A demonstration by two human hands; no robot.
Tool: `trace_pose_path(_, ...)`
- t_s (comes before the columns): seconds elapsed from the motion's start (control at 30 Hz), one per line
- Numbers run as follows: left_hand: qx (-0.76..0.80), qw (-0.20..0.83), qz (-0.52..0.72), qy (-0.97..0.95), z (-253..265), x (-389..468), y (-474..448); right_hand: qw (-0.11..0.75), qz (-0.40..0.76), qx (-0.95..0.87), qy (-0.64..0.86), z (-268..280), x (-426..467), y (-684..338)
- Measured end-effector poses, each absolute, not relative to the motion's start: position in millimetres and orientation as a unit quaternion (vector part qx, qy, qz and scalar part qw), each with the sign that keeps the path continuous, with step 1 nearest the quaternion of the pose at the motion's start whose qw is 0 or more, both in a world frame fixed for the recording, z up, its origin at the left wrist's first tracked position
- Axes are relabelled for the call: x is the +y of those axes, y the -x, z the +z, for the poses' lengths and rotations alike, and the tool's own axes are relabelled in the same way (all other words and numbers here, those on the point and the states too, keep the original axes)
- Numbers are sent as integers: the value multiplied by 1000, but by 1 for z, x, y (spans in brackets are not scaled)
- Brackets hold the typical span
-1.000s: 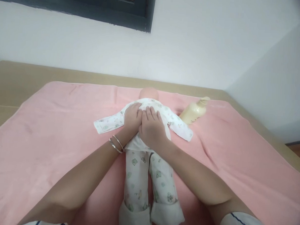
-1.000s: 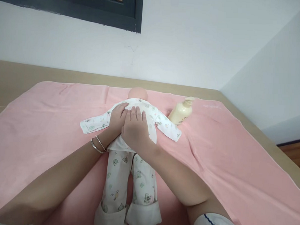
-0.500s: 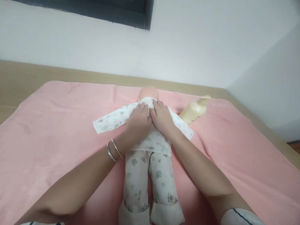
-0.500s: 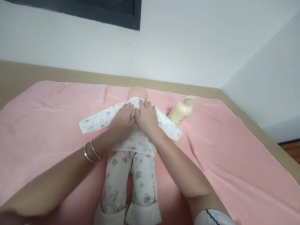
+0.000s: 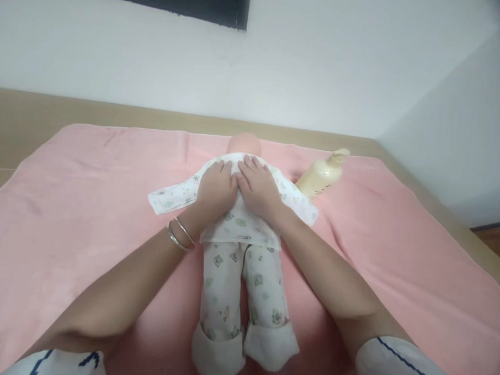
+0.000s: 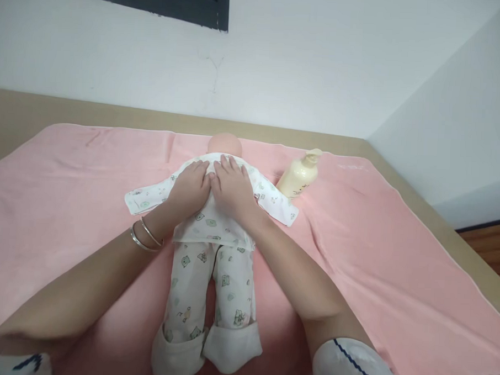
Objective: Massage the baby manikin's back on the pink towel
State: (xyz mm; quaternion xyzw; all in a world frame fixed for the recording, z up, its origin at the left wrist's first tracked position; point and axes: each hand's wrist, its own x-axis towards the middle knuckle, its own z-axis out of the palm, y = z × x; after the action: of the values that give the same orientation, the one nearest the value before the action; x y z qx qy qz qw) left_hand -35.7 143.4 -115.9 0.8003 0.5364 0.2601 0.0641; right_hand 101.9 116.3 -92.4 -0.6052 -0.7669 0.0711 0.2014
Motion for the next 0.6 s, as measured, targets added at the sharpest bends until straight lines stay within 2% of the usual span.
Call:
trace_pose_path(0.13,509,29,206,-835,-99,113,22,181,84,-727,657,-94,136,-120)
trace_pose_path(0.27,478,80,186,-855,-85,106,22,142,41,-709,689,-89,130,-118)
trace_pose_path(0.47,516,152,251,-805,-96,147,42,35,-64,-714,697,-72,91,-92)
trace_pose_path(0.6,540,184,271,-775,-112,162,46,43,-98,-717,688,-75,78,-84)
